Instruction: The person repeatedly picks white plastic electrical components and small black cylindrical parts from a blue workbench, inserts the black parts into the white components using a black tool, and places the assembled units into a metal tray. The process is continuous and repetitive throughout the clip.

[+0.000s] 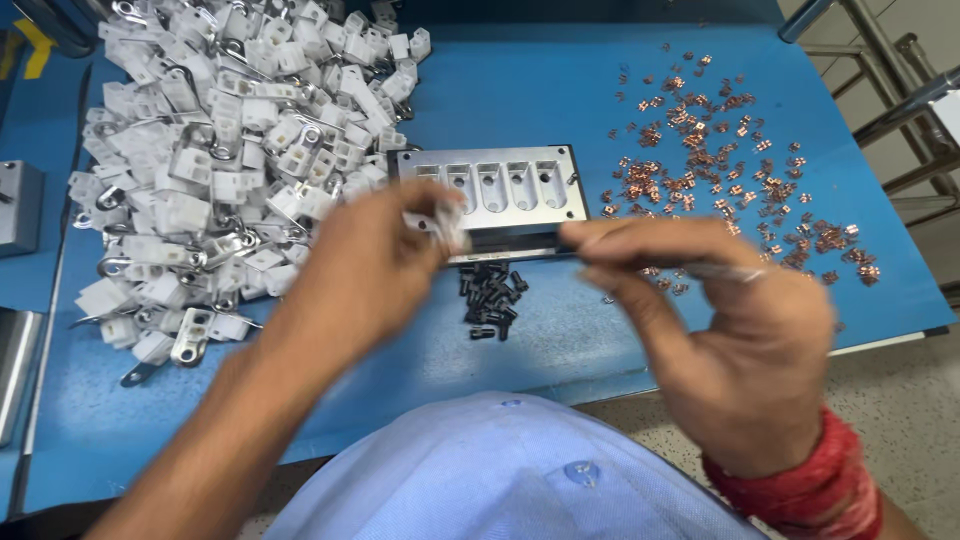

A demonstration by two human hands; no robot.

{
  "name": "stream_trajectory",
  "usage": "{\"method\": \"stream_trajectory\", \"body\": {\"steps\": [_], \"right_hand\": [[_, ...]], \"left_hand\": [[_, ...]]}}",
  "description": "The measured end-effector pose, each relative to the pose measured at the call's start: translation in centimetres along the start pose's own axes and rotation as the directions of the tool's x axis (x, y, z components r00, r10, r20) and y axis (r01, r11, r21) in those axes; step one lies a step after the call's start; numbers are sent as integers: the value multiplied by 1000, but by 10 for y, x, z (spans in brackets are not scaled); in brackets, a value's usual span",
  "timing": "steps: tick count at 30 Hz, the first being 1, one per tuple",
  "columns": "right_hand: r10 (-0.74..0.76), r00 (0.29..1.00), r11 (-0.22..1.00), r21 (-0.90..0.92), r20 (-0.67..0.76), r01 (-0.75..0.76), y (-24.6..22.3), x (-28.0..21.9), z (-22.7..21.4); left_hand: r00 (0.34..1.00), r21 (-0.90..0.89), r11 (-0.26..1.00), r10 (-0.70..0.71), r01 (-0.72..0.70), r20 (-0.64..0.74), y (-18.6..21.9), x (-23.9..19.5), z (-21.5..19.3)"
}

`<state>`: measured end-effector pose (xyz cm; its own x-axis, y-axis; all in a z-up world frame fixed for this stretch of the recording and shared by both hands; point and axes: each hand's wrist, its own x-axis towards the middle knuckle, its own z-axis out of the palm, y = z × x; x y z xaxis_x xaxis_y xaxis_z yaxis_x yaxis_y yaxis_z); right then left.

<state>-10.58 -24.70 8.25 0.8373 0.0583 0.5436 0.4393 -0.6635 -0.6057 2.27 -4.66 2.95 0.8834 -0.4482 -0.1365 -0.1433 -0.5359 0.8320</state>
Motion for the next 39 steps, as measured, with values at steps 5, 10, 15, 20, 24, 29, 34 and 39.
{"method": "stream_trajectory", "body": {"steps": [5, 10, 15, 20, 24, 29, 34, 39], "right_hand": [[135, 991, 990, -48, -24, -136, 11, -3, -14], [234, 971, 972, -35, 56, -232, 37, -20, -37], [427, 883, 893, 64, 192, -446, 69, -36, -58], [584, 771, 811, -143, 256, -567, 91, -47, -54], [505, 820, 861, -98, 268, -498, 90, -49, -45], [581, 787, 814, -123, 209, -568, 76, -49, -27], [658, 745, 753, -116, 112, -648, 60, -58, -8], [698, 715, 713, -107, 25, -692, 43, -66, 7]], "left_hand": [[921, 312, 928, 291, -206, -258, -21, 40, 2], [926, 230, 966, 190, -117, -326, -24, 37, 18], [847, 196, 966, 243, -169, -473, -14, 3, 34], [840, 190, 966, 246, -174, -483, -13, -8, 40], [855, 301, 934, 308, -190, -417, -10, 3, 29], [881, 329, 925, 310, -192, -357, -8, 16, 17], [910, 323, 925, 296, -198, -291, -15, 34, 0], [903, 416, 863, 388, -287, -184, -15, 39, -15]]}}
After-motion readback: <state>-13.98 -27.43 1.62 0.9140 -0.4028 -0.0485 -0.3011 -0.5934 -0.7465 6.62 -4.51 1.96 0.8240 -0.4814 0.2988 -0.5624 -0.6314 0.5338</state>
